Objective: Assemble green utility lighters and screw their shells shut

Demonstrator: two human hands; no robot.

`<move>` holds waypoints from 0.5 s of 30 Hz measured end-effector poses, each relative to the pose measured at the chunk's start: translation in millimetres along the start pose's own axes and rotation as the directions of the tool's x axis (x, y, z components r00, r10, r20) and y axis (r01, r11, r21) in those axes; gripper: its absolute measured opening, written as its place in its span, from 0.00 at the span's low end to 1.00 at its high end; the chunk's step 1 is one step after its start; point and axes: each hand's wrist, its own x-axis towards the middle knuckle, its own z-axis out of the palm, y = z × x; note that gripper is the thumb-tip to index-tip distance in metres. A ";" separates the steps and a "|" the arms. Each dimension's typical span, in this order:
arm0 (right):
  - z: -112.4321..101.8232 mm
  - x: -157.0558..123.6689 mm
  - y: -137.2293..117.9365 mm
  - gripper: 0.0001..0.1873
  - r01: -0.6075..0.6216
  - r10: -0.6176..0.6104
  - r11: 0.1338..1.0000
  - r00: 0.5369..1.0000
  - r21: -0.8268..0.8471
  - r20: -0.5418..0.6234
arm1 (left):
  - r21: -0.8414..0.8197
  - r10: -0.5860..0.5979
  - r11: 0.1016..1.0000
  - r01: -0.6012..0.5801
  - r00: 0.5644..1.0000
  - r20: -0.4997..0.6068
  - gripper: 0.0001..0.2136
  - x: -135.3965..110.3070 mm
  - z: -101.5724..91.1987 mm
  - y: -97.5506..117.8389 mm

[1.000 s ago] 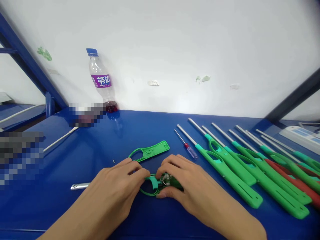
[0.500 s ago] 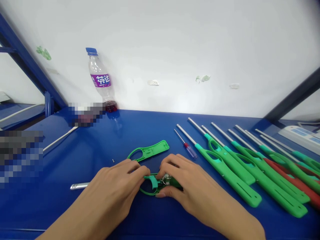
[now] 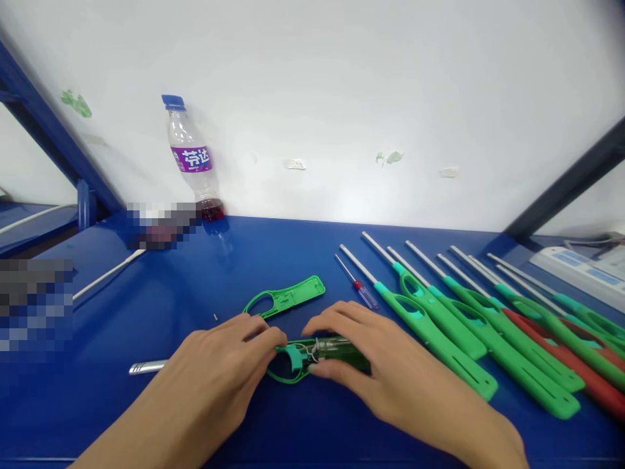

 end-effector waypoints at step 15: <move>-8.7 -2.5 13.7 0.15 0.045 -0.045 0.999 0.999 -0.018 0.003 | -0.005 -0.004 1.000 0.004 1.000 0.001 0.16 1.7 -3.2 1.8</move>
